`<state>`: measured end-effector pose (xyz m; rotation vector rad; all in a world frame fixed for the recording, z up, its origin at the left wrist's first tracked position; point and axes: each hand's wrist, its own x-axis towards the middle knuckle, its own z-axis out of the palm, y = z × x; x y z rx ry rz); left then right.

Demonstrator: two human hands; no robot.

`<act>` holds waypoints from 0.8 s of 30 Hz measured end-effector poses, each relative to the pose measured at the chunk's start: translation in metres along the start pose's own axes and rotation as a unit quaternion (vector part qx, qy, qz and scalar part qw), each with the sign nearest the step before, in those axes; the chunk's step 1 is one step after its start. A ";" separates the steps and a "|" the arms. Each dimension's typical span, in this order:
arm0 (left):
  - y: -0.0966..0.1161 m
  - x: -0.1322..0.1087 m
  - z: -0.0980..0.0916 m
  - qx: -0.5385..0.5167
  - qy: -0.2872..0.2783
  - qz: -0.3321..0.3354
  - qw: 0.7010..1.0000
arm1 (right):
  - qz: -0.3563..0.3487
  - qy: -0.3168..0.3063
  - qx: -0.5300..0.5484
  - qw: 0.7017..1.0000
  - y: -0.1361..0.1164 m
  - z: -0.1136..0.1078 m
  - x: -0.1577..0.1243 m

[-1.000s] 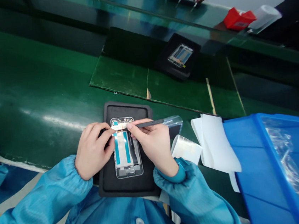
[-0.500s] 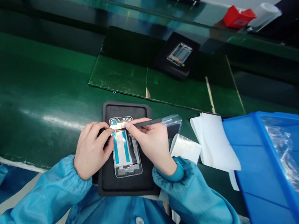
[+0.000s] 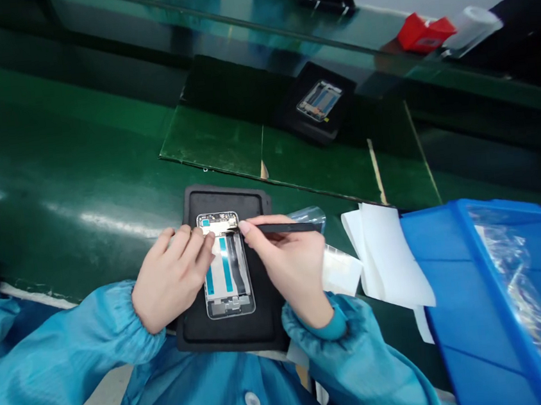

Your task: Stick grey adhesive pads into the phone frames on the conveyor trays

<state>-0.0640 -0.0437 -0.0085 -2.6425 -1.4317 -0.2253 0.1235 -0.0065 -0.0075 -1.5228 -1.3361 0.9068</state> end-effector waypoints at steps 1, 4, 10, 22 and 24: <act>0.000 0.001 -0.002 0.003 -0.006 0.018 1.000 | -0.001 0.014 0.004 1.000 -0.002 -0.006 0.000; -0.004 0.003 -0.003 -0.006 -0.010 0.013 1.000 | 0.005 0.050 0.016 0.999 -0.001 -0.027 -0.002; -0.013 -0.009 0.004 -0.022 -0.086 -0.258 0.962 | 0.077 0.028 0.050 0.995 0.036 -0.063 -0.025; -0.030 0.003 -0.014 -0.043 -0.125 -0.317 0.939 | 0.143 -0.098 0.276 0.946 0.039 -0.059 -0.027; -0.056 -0.001 -0.024 -0.049 -0.112 -0.343 0.931 | 0.140 -0.102 0.298 0.939 0.038 -0.064 -0.025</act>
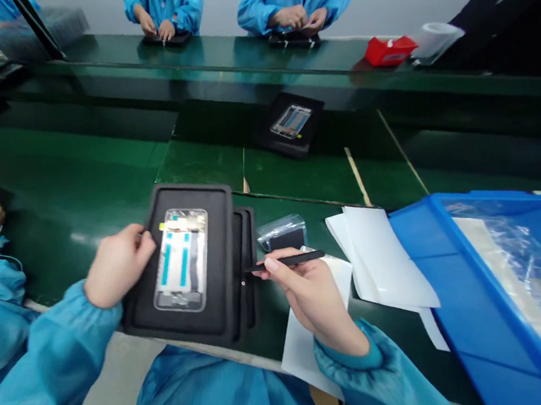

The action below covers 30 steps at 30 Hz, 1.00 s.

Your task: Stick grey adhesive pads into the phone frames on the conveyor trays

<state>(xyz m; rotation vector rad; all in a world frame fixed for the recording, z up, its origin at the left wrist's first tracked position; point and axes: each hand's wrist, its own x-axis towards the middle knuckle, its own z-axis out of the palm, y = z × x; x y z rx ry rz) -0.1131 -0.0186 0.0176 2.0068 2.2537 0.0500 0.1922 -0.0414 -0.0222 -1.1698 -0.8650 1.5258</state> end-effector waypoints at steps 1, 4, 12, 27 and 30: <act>-0.014 0.006 -0.008 0.009 0.005 -0.020 1.000 | -0.007 0.002 0.003 1.000 -0.002 -0.005 0.001; -0.062 0.027 -0.028 0.084 -0.013 -0.069 0.994 | -0.028 0.012 -0.001 1.000 -0.007 -0.026 0.006; -0.109 0.065 -0.029 0.276 -0.056 -0.170 0.944 | -0.077 0.080 0.009 0.994 0.006 -0.086 0.036; 0.259 0.201 0.036 -0.356 -0.108 -0.051 0.927 | -0.389 0.133 -0.180 0.894 0.026 -0.085 0.031; 0.305 0.228 0.054 -0.465 -0.119 -0.107 0.871 | -0.416 0.144 -0.171 0.881 0.028 -0.087 0.035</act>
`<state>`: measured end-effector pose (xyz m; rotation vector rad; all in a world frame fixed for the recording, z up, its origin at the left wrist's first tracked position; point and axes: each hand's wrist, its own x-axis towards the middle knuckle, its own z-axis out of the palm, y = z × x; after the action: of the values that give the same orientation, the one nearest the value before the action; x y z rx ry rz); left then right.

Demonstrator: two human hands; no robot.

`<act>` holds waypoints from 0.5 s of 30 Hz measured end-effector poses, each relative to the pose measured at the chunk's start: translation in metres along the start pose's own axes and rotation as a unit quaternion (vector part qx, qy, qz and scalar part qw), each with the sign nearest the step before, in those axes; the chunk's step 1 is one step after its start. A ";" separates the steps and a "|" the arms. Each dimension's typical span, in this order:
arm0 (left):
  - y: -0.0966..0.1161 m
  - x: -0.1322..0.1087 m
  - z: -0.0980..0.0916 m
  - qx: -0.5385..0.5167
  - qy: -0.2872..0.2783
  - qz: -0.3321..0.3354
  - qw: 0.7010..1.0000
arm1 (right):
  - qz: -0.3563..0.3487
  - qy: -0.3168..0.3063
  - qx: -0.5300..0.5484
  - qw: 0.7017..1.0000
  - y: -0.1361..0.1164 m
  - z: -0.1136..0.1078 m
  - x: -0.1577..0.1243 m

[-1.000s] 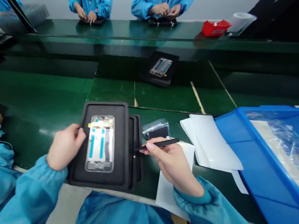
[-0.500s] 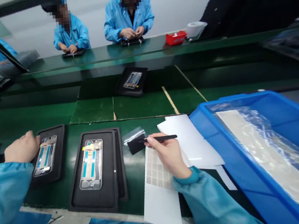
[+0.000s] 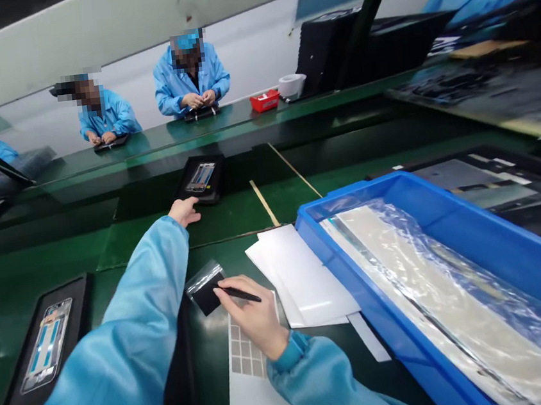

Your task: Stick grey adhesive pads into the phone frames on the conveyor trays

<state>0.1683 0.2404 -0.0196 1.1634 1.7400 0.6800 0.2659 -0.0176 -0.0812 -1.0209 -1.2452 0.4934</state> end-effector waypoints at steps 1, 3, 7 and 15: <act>0.006 0.007 0.010 -0.037 0.008 -0.010 0.999 | -0.006 0.007 -0.002 1.000 0.001 -0.001 0.001; 0.016 0.019 0.025 -0.095 0.026 -0.022 0.995 | -0.014 0.021 -0.004 1.000 0.001 -0.002 0.003; 0.032 0.035 0.040 -0.131 0.044 -0.034 0.990 | -0.021 0.042 -0.013 0.999 -0.001 -0.006 0.008; 0.043 0.042 0.038 -0.110 0.015 0.006 0.994 | -0.015 0.029 -0.020 0.999 -0.001 -0.007 0.009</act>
<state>0.2145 0.2946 -0.0170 1.0163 1.6362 0.8771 0.2745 -0.0134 -0.0759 -1.0410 -1.2220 0.4147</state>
